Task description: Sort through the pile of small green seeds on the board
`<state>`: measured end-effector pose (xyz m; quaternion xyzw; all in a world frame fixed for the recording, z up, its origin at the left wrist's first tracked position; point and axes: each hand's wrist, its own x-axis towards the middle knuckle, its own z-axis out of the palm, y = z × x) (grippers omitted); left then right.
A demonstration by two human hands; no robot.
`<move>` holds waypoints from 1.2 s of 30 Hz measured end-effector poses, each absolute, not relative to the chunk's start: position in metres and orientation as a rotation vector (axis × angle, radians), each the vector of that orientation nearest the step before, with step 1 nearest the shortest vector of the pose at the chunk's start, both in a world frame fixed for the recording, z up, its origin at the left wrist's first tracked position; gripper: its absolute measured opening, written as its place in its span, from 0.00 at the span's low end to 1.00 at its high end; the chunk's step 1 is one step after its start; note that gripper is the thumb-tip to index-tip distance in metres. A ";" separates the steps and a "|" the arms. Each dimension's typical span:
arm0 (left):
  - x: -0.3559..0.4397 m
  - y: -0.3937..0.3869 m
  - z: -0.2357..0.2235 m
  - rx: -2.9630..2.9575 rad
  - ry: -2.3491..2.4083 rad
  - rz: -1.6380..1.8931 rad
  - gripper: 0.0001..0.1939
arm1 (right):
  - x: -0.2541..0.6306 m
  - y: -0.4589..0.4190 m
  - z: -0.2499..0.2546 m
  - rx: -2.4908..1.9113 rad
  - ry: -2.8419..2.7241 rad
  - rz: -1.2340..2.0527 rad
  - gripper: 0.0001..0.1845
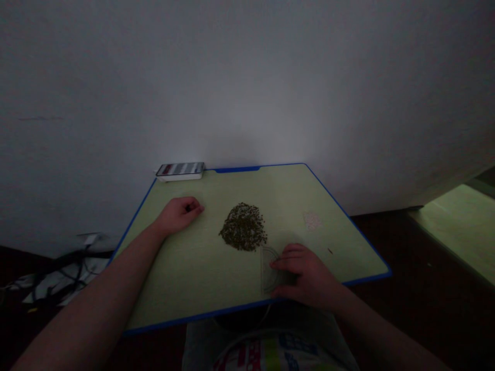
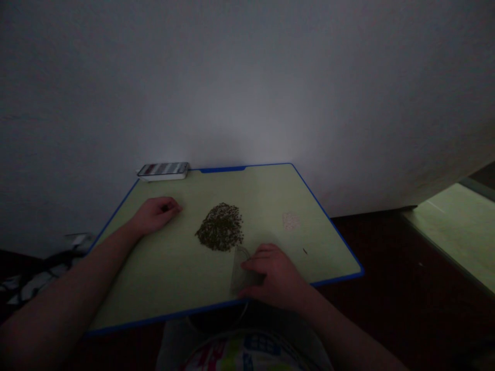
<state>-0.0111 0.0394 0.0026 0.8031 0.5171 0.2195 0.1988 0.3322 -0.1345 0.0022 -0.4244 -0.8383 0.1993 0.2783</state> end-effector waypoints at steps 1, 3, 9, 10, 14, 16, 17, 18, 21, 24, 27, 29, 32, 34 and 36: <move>-0.011 0.039 0.003 2.250 1.449 0.613 0.18 | 0.335 -0.135 0.002 -1.150 -2.244 0.534 0.26; -0.011 0.039 0.004 2.265 1.457 0.605 0.18 | 0.342 -0.136 0.003 -1.177 -2.242 0.535 0.26; -0.011 0.040 0.004 2.283 1.467 0.597 0.17 | 0.359 -0.138 0.004 -1.256 -2.226 0.506 0.24; -0.011 0.040 0.004 2.279 1.468 0.598 0.18 | 0.359 -0.138 0.004 -1.239 -2.229 0.500 0.24; -0.012 0.040 0.003 2.264 1.469 0.593 0.19 | 0.355 -0.136 0.003 -1.147 -2.239 0.509 0.25; -0.012 0.040 0.003 2.263 1.467 0.596 0.19 | 0.351 -0.134 0.003 -1.122 -2.237 0.518 0.26; -0.012 0.040 0.003 2.264 1.464 0.601 0.19 | 0.350 -0.133 0.002 -1.115 -2.237 0.523 0.26; -0.012 0.040 0.003 2.266 1.462 0.608 0.19 | 0.349 -0.132 0.002 -1.112 -2.238 0.528 0.26; -0.011 0.040 0.004 2.275 1.460 0.614 0.19 | 0.347 -0.127 0.002 -1.110 -2.250 0.549 0.26; -0.010 0.039 0.005 2.284 1.460 0.613 0.18 | 0.348 -0.124 0.002 -1.117 -2.267 0.554 0.26; -0.010 0.038 0.005 2.284 1.451 0.625 0.18 | 0.349 -0.123 0.002 -1.149 -2.264 0.553 0.26; -0.011 0.039 0.005 2.290 1.447 0.620 0.18 | 0.350 -0.122 0.003 -1.177 -2.256 0.556 0.26; -0.011 0.039 0.005 2.291 1.442 0.615 0.18 | 0.356 -0.121 0.004 -1.218 -2.246 0.536 0.25; -0.011 0.039 0.005 2.278 1.445 0.619 0.18 | 0.362 -0.120 0.005 -1.243 -2.236 0.515 0.24; -0.010 0.039 0.005 2.270 1.456 0.618 0.18 | 0.367 -0.120 0.006 -1.263 -2.227 0.502 0.23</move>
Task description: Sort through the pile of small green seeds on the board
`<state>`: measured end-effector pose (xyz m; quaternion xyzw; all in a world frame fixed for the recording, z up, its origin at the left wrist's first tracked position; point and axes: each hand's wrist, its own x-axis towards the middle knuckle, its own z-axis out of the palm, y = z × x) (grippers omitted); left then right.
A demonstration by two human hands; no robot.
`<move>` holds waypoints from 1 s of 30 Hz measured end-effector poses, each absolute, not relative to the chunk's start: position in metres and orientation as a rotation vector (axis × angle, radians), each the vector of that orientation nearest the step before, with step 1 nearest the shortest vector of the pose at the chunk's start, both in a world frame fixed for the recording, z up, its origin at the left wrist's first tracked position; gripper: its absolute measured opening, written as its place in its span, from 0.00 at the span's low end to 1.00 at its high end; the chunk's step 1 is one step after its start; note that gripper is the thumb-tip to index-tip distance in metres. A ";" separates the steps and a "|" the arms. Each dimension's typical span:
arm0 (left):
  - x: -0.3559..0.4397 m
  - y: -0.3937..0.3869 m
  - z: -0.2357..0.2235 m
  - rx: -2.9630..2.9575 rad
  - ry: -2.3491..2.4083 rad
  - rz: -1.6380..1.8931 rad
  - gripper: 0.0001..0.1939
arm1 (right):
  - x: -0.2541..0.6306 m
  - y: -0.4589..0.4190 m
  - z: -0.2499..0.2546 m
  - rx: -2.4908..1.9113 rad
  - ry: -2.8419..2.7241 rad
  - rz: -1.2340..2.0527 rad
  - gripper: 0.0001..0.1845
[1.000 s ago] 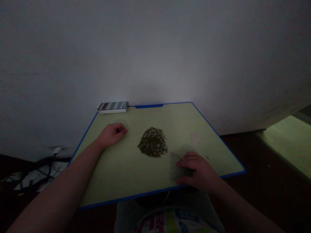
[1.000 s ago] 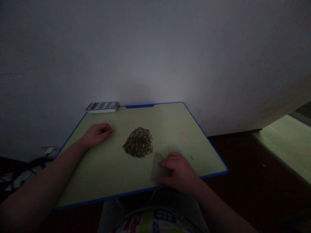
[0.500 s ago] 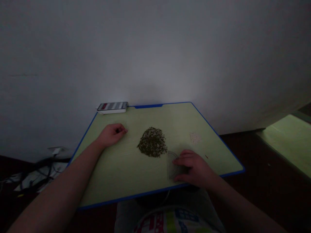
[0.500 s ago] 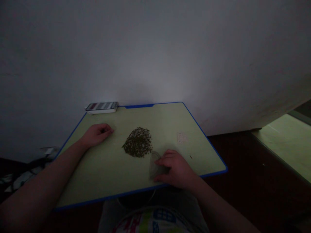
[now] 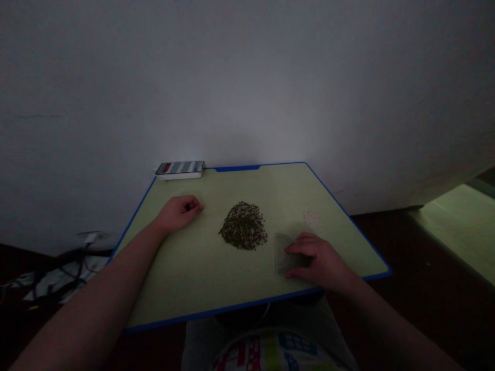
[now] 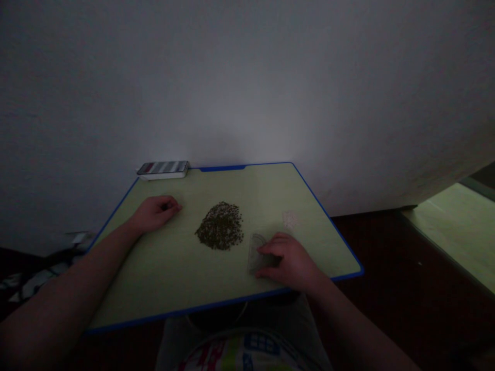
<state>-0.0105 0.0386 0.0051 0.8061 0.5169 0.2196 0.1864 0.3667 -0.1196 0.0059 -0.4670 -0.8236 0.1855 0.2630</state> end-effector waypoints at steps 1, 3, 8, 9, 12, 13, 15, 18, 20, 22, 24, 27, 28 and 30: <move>-0.010 0.039 0.005 2.270 1.458 0.618 0.18 | 0.369 -0.120 0.006 -1.267 -2.227 0.496 0.23; -0.011 0.039 0.004 2.276 1.457 0.615 0.18 | 0.371 -0.120 0.007 -1.260 -2.237 0.477 0.23; -0.012 0.041 0.002 2.312 1.457 0.609 0.17 | 0.370 -0.121 0.007 -1.172 -2.277 0.451 0.24; -0.012 0.041 0.002 2.310 1.456 0.613 0.17 | 0.369 -0.121 0.007 -1.152 -2.280 0.458 0.24; -0.012 0.041 0.001 2.300 1.454 0.619 0.18 | 0.365 -0.117 0.008 -1.109 -2.289 0.481 0.24; -0.013 0.041 0.001 2.295 1.452 0.621 0.18 | 0.364 -0.116 0.008 -1.103 -2.293 0.485 0.24; -0.013 0.040 0.001 2.283 1.449 0.622 0.18 | 0.361 -0.112 0.009 -1.101 -2.304 0.491 0.24; -0.013 0.040 0.001 2.283 1.458 0.623 0.17 | 0.358 -0.107 0.012 -1.106 -2.336 0.502 0.24; -0.013 0.040 0.001 2.298 1.461 0.621 0.17 | 0.357 -0.106 0.014 -1.120 -2.347 0.513 0.23; -0.013 0.040 0.002 2.305 1.456 0.613 0.17 | 0.359 -0.105 0.016 -1.146 -2.347 0.521 0.23; -0.013 0.041 0.003 2.307 1.451 0.610 0.17 | 0.364 -0.104 0.017 -1.192 -2.339 0.523 0.23; -0.013 0.041 0.002 2.316 1.438 0.619 0.17 | 0.377 -0.101 0.020 -1.264 -2.332 0.512 0.22; -0.013 0.041 0.002 2.315 1.433 0.625 0.17 | 0.383 -0.098 0.021 -1.278 -2.333 0.498 0.21; -0.013 0.041 0.002 2.305 1.433 0.634 0.17 | 0.397 -0.092 0.024 -1.290 -2.349 0.451 0.19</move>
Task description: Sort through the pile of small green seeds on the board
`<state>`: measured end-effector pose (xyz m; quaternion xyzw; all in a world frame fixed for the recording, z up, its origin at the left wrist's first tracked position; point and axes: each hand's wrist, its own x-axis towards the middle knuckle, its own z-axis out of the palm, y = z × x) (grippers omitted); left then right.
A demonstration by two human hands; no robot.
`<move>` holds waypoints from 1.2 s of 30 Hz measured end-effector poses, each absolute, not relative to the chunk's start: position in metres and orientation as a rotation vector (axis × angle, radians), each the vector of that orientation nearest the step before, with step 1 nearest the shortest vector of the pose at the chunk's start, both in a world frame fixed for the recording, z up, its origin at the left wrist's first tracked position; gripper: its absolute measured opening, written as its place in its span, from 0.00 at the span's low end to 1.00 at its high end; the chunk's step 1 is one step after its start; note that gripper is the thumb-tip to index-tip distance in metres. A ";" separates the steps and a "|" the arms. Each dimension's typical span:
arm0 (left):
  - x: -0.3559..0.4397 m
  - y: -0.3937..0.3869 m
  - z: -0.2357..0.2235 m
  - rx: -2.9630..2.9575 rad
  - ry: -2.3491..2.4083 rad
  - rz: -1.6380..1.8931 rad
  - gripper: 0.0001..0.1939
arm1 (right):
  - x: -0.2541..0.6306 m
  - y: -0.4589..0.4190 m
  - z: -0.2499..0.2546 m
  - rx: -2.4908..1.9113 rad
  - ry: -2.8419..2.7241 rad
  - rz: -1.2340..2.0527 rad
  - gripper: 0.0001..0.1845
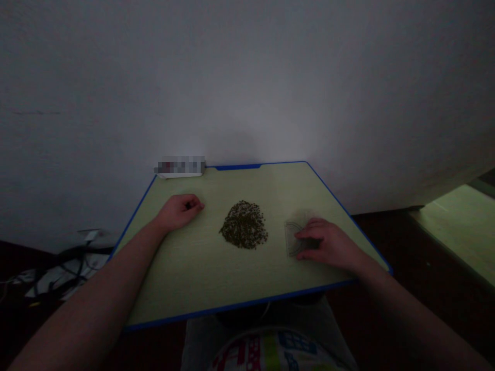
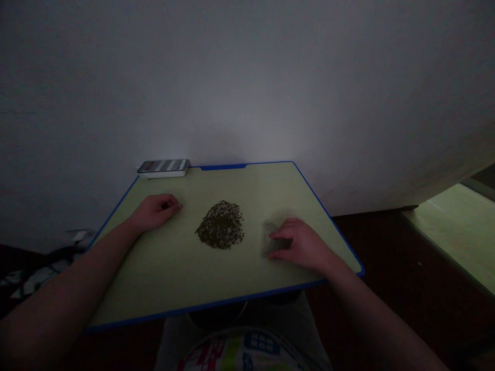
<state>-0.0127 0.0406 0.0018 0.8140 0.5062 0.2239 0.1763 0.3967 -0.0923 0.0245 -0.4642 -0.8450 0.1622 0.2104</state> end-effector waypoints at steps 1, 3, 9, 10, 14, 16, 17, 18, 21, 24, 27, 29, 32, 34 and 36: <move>-0.013 0.040 0.002 2.299 1.437 0.639 0.17 | 0.404 -0.089 0.026 -1.294 -2.363 0.426 0.19; -0.012 0.040 0.002 2.293 1.445 0.643 0.17 | 0.417 -0.081 0.030 -1.291 -2.390 0.397 0.18; -0.012 0.040 0.001 2.290 1.462 0.619 0.18 | 0.439 -0.070 0.035 -1.366 -2.328 0.399 0.18; -0.012 0.040 0.001 2.287 1.464 0.618 0.17 | 0.437 -0.071 0.035 -1.356 -2.305 0.408 0.19; -0.011 0.039 0.004 2.274 1.473 0.624 0.18 | 0.416 -0.081 0.035 -1.194 -2.308 0.478 0.19; -0.010 0.039 0.005 2.269 1.474 0.622 0.18 | 0.402 -0.086 0.033 -1.113 -2.355 0.537 0.21; -0.010 0.038 0.006 2.269 1.470 0.620 0.18 | 0.395 -0.087 0.032 -1.081 -2.374 0.565 0.22; -0.009 0.038 0.006 2.270 1.463 0.618 0.17 | 0.389 -0.088 0.031 -1.058 -2.393 0.595 0.22; -0.009 0.039 0.006 2.284 1.452 0.617 0.17 | 0.375 -0.086 0.028 -1.036 -2.425 0.658 0.23; -0.010 0.039 0.005 2.296 1.453 0.616 0.17 | 0.367 -0.082 0.028 -1.035 -2.444 0.685 0.22; -0.010 0.039 0.005 2.303 1.448 0.611 0.17 | 0.364 -0.082 0.027 -1.008 -2.466 0.706 0.22; -0.010 0.039 0.005 2.315 1.451 0.611 0.17 | 0.363 -0.084 0.027 -0.996 -2.469 0.702 0.22; -0.010 0.039 0.006 2.312 1.464 0.604 0.17 | 0.367 -0.091 0.029 -1.009 -2.435 0.679 0.23; -0.010 0.039 0.005 2.298 1.463 0.603 0.17 | 0.373 -0.095 0.031 -1.033 -2.421 0.680 0.23; -0.010 0.039 0.005 2.288 1.454 0.603 0.17 | 0.383 -0.099 0.033 -1.060 -2.437 0.701 0.21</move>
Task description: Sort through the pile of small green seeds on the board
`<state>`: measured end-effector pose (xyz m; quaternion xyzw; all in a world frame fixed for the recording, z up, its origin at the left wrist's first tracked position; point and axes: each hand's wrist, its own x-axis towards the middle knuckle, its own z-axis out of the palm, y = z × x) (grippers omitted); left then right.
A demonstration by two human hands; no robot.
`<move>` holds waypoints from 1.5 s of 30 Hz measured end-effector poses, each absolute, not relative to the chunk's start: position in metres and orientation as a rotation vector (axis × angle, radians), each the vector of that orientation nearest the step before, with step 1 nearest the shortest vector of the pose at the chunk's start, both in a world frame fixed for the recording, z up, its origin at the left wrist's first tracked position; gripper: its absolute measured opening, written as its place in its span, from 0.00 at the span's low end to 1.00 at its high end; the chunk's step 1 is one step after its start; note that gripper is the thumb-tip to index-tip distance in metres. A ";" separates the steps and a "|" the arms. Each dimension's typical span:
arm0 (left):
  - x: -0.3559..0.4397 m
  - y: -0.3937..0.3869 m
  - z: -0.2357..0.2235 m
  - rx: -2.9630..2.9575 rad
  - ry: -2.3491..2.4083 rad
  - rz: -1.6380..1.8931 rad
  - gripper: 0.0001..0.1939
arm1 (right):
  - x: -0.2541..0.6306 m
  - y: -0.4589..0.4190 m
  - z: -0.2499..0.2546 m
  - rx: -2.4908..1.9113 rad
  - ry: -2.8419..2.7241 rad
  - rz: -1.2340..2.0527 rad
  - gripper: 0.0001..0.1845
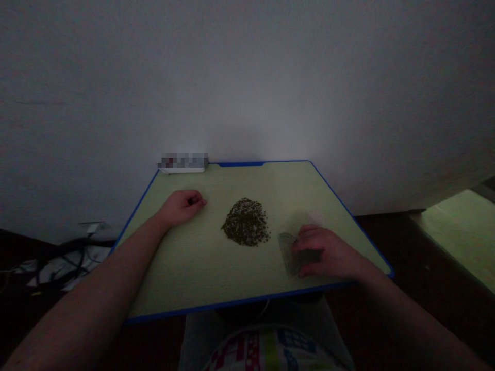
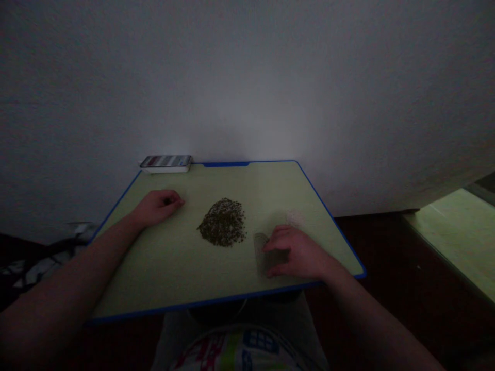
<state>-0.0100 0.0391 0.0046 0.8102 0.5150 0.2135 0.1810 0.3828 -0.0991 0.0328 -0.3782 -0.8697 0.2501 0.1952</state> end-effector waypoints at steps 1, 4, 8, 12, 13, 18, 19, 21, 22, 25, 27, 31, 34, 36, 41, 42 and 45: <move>-0.010 0.039 0.004 2.292 1.451 0.610 0.17 | 0.389 -0.100 0.034 -1.069 -2.454 0.716 0.20; -0.010 0.039 0.004 2.310 1.443 0.621 0.17 | 0.412 -0.096 0.036 -1.067 -2.490 0.736 0.19; -0.011 0.040 0.003 2.325 1.437 0.621 0.17 | 0.444 -0.074 0.038 -1.115 -2.533 0.670 0.18; -0.013 0.042 0.002 2.331 1.438 0.618 0.17 | 0.465 -0.046 0.045 -1.135 -2.592 0.656 0.20; -0.013 0.042 0.001 2.325 1.437 0.617 0.17 | 0.468 -0.040 0.047 -1.132 -2.607 0.646 0.20; -0.013 0.040 0.002 2.302 1.438 0.635 0.17 | 0.454 -0.035 0.054 -1.116 -2.595 0.618 0.20; -0.012 0.040 0.002 2.298 1.438 0.639 0.17 | 0.446 -0.039 0.054 -1.080 -2.585 0.632 0.20; -0.012 0.039 0.003 2.296 1.436 0.637 0.17 | 0.429 -0.050 0.050 -0.992 -2.568 0.672 0.21; -0.012 0.039 0.003 2.297 1.437 0.634 0.16 | 0.420 -0.055 0.047 -0.955 -2.572 0.699 0.21; -0.011 0.039 0.004 2.294 1.447 0.626 0.17 | 0.399 -0.066 0.038 -0.911 -2.559 0.751 0.21; -0.011 0.039 0.004 2.295 1.450 0.629 0.17 | 0.391 -0.068 0.033 -0.916 -2.544 0.765 0.22; -0.011 0.040 0.003 2.317 1.451 0.623 0.17 | 0.383 -0.066 0.031 -0.886 -2.562 0.789 0.22; -0.011 0.040 0.003 2.303 1.448 0.617 0.17 | 0.377 -0.067 0.033 -0.831 -2.583 0.829 0.21; -0.010 0.040 0.003 2.288 1.453 0.618 0.18 | 0.374 -0.070 0.034 -0.789 -2.590 0.861 0.20; -0.009 0.039 0.005 2.290 1.457 0.624 0.18 | 0.374 -0.077 0.035 -0.731 -2.560 0.889 0.18; -0.009 0.039 0.005 2.295 1.458 0.620 0.18 | 0.375 -0.077 0.034 -0.740 -2.552 0.883 0.18; -0.009 0.039 0.005 2.296 1.472 0.606 0.18 | 0.376 -0.079 0.032 -0.749 -2.544 0.874 0.18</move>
